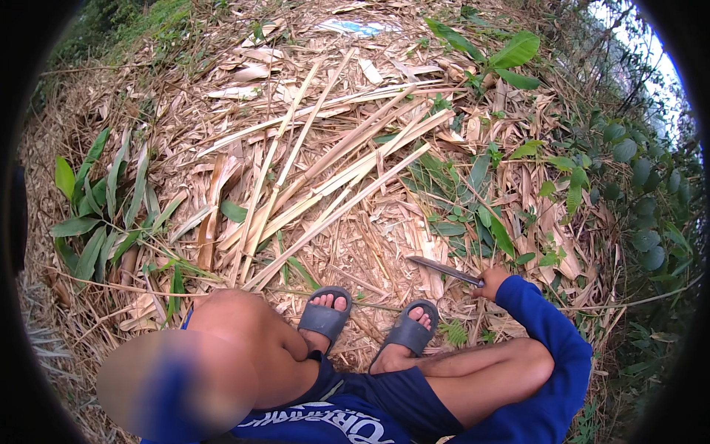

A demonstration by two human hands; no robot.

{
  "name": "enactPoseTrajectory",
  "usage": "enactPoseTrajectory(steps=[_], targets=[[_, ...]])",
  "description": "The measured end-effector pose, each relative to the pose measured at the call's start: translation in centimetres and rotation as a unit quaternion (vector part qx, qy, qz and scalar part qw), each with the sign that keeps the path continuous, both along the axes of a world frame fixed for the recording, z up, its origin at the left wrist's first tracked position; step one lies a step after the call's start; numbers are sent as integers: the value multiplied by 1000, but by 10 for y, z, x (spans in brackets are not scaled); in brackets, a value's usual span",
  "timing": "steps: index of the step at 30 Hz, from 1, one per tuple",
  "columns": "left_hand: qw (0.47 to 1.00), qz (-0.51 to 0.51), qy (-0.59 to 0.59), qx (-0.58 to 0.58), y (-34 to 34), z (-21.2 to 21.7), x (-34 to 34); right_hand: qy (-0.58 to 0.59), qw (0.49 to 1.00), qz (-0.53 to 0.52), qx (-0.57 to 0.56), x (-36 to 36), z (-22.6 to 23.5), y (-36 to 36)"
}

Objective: The person sits on the ground and uses a machete to split long bamboo stalks into thin strips. They repeatedly hold the stalks and shave or split them, accumulating a pile of bamboo strips on the ground.

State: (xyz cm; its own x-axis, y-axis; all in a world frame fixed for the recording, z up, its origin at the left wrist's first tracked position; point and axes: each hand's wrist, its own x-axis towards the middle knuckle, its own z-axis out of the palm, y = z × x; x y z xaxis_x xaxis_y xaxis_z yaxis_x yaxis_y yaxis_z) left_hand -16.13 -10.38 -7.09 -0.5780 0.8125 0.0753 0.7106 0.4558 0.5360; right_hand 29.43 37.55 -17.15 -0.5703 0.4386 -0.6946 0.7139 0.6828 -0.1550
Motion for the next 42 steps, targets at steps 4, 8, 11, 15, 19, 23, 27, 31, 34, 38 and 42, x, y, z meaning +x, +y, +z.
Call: enactPoseTrajectory(steps=[4, 8, 11, 15, 19, 23, 27, 31, 34, 38, 42], targets=[[998, -62, -20, 5, 25, -7, 2, 30, 1000, -5, 2, 8, 0, -4], [993, -111, -41, 4, 36, -15, -12, 22, 999, -28, -20, 9, 9, -6], [985, -162, 40, 39, 50, -49, -48, 15, 1000, -11, -4, 3, 13, -10], [977, -171, 123, 30, 88, -24, -56, 6, 999, -38, -9, -7, 30, -26], [980, -160, 103, 58, 92, -34, -47, 7, 996, -87, -30, -10, 33, -37], [976, -175, 114, 63, 82, -42, -32, -1, 997, -77, -18, 1, 20, -32], [975, -175, 112, 76, 74, -42, -28, -6, 998, -66, -10, -2, 21, -29], [978, -172, 108, 56, 71, -38, -30, 3, 998, -55, -6, -2, 20, -27], [977, -176, 111, 45, 82, -37, -37, 7, 999, -47, -1, 0, 19, -26], [977, -163, 128, 51, 93, -46, -42, 5, 999, -35, 15, -5, 23, -29], [969, -170, 159, 79, 124, -39, -63, 25, 999, -30, 12, -3, 27, -32]])
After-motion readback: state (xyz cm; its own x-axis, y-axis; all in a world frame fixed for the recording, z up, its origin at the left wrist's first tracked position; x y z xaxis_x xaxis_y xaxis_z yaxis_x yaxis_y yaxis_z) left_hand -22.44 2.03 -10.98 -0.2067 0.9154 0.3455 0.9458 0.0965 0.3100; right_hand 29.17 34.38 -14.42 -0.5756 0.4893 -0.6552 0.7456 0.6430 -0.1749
